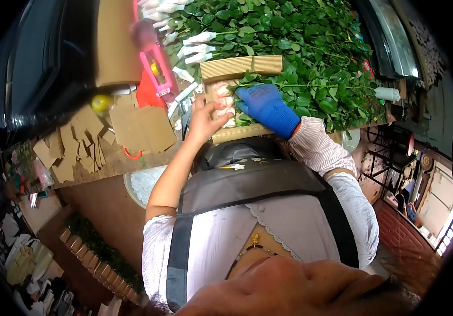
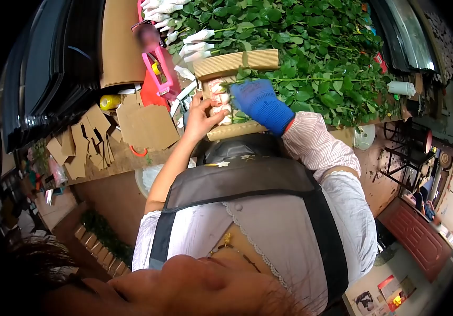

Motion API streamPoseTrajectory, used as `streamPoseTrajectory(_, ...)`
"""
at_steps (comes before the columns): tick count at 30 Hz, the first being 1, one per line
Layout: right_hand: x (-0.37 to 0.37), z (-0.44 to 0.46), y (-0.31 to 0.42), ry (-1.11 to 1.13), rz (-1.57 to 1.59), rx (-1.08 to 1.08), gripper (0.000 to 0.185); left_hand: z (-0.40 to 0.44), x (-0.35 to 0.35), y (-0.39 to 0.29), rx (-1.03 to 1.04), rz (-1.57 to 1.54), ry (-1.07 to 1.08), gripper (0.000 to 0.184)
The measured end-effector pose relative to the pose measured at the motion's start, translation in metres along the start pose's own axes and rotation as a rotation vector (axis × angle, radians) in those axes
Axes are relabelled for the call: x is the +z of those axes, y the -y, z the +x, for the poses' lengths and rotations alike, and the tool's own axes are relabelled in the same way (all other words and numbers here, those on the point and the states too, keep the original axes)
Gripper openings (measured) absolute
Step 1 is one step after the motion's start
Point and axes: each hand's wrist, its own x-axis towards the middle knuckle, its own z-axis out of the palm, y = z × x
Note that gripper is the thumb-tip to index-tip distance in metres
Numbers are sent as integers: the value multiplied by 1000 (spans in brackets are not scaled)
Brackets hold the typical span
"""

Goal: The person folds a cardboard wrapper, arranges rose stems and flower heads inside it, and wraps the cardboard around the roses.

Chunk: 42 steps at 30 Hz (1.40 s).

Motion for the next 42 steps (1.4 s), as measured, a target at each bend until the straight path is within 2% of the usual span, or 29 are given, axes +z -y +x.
streamPoseTrajectory(3, 9, 8, 0, 8, -20, -69, 20, 5, -6, -10, -97, -89, 14, 56)
streamPoseTrajectory(6, 13, 8, 2, 34, -106, -93, 17, 4, 0, 1, 74, -7, -52, 63)
streamPoseTrajectory(9, 12, 8, 6, 39, -167, -86, 16, 5, 2, 6, 20, -80, -37, 54)
streamPoseTrajectory(12, 24, 10, -1, -1, -123, -110, 17, 13, 5, -1, -177, -216, -72, 42)
streamPoseTrajectory(13, 29, 11, -5, -20, -94, -126, 19, 13, 9, 0, -158, -196, -130, 32)
streamPoseTrajectory(17, 9, -5, -3, -170, 0, 0, 25, 8, 9, -4, -58, -270, -154, 27)
streamPoseTrajectory(20, 23, 12, -13, -201, 71, -29, 25, 7, 11, 0, -65, -240, -168, 25)
streamPoseTrajectory(21, 25, 19, -14, -133, 47, -4, 27, 7, 12, 3, -53, -223, -174, 27)
streamPoseTrajectory(24, 34, 28, -26, -217, 139, -65, 29, 9, 14, 8, -42, -193, -177, 34)
streamPoseTrajectory(30, 33, 28, -24, -127, 71, -52, 30, 14, 11, 5, -20, -225, -181, 55)
streamPoseTrajectory(33, 38, 30, -24, -143, 22, -74, 28, 20, 9, 10, -103, -181, -106, 54)
streamPoseTrajectory(36, 42, 28, -23, -132, -36, -57, 26, 28, 20, -2, -314, -269, -188, 49)
streamPoseTrajectory(37, 49, 28, -26, -168, -5, -97, 26, 29, 22, -5, -306, -318, -237, 50)
streamPoseTrajectory(40, 21, 14, -19, -46, 46, -45, 28, 26, 18, -8, -257, -339, -253, 42)
streamPoseTrajectory(42, 7, -6, -18, -217, 341, -104, 28, 26, 18, -5, -227, -355, -261, 34)
